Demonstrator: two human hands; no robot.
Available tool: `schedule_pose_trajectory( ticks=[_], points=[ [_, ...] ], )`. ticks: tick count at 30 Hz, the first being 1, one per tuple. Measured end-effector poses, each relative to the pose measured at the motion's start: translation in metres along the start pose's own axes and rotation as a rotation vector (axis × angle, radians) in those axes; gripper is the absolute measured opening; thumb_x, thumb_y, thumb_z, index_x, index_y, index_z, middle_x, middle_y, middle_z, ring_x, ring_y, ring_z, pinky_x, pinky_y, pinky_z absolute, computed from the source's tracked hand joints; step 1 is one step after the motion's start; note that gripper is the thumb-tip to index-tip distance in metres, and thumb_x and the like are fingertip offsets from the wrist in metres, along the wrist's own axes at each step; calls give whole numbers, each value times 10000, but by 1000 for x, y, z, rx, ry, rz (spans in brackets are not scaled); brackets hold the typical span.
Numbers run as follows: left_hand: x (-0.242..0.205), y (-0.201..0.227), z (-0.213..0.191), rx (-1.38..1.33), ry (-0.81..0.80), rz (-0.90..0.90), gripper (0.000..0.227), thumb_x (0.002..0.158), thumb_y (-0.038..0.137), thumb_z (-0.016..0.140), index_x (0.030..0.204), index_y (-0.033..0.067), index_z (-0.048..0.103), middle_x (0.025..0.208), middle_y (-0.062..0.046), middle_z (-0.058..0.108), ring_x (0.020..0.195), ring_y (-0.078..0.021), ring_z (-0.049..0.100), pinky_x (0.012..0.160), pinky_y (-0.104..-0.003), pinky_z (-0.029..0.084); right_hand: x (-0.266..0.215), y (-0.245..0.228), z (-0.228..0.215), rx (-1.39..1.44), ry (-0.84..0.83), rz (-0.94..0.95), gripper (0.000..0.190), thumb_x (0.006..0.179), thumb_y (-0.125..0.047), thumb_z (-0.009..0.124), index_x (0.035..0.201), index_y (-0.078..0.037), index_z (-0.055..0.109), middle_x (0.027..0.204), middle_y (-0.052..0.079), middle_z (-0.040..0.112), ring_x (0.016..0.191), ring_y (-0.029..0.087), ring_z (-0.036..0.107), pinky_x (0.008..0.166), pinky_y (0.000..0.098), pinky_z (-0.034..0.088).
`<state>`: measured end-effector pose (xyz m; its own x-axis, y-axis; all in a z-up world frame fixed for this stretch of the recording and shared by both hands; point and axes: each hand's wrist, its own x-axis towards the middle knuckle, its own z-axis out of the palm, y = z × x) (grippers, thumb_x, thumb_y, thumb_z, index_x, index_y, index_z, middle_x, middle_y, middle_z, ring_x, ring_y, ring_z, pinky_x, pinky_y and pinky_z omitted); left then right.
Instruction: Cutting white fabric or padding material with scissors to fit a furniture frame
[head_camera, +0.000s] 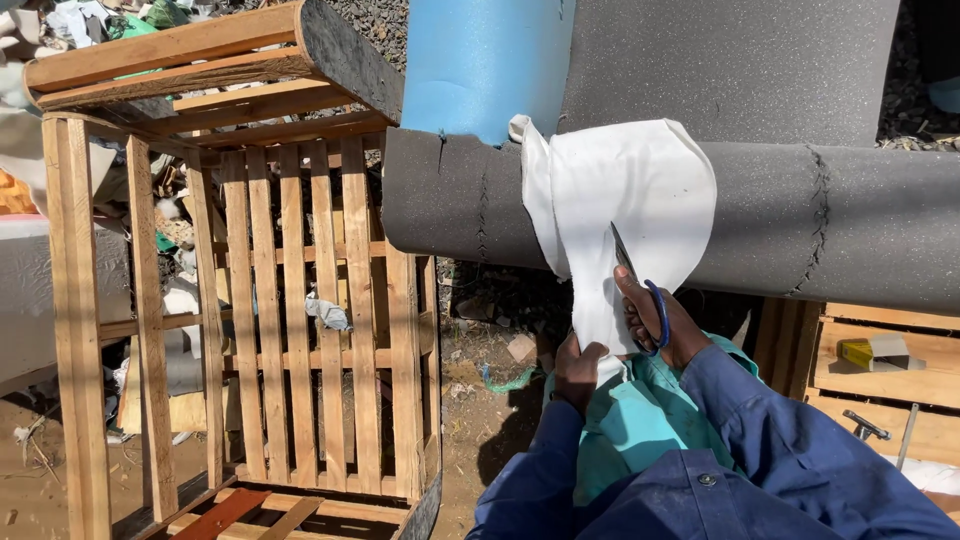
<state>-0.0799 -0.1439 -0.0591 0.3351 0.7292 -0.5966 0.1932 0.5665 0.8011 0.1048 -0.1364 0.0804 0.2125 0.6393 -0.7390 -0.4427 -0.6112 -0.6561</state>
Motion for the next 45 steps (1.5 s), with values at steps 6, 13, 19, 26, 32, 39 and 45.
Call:
schedule_pose_trajectory(
  ticks=[6,13,19,26,32,39,45],
  points=[
    [-11,2,-7,6,-18,-49,300,875,247,828,1162,161,848,1040,-36,805,1067,-205,750,1075,-489,560,3,-8,0,-41,-8,-32,790,1076,-883,664,705,-248,377,612,-29,306,485,129,423,474,286,394],
    [-25,15,-19,89,10,-157,346,829,269,814,1153,150,833,1087,-71,825,1135,-258,772,1094,-505,560,8,-13,-3,-42,31,11,775,1068,-874,704,736,-268,353,656,-60,283,513,83,345,508,276,361],
    [-34,12,-22,151,11,-196,347,826,258,798,1148,130,819,1056,-95,791,1116,-294,763,1067,-526,554,27,-4,-6,-46,32,3,763,1080,-887,673,765,-247,402,670,-40,331,543,122,416,524,308,402],
    [-26,-7,-38,237,-10,-197,277,813,314,791,1038,153,777,890,-63,694,925,-234,691,927,-480,560,24,-21,6,-3,12,-37,753,1087,-864,682,755,-256,386,646,-26,302,518,136,385,529,317,398],
    [-21,-14,-50,275,8,-205,304,808,374,805,988,135,752,858,-96,696,867,-253,697,844,-455,581,38,-31,-1,-41,18,-48,755,1097,-862,672,743,-258,388,619,-39,293,500,118,320,504,319,356],
    [-11,7,-57,436,-52,-153,365,839,369,780,1020,54,746,883,-151,715,915,-316,742,863,-501,586,60,-42,2,-1,-29,-68,770,1112,-894,594,722,-267,378,625,-51,232,506,109,238,527,330,292],
    [-13,8,-60,479,-31,-171,330,848,389,780,929,82,689,811,-103,609,839,-284,676,805,-477,583,67,-41,7,-11,41,-64,759,1094,-876,639,715,-250,439,610,-28,317,471,123,338,485,338,370]
  ],
)
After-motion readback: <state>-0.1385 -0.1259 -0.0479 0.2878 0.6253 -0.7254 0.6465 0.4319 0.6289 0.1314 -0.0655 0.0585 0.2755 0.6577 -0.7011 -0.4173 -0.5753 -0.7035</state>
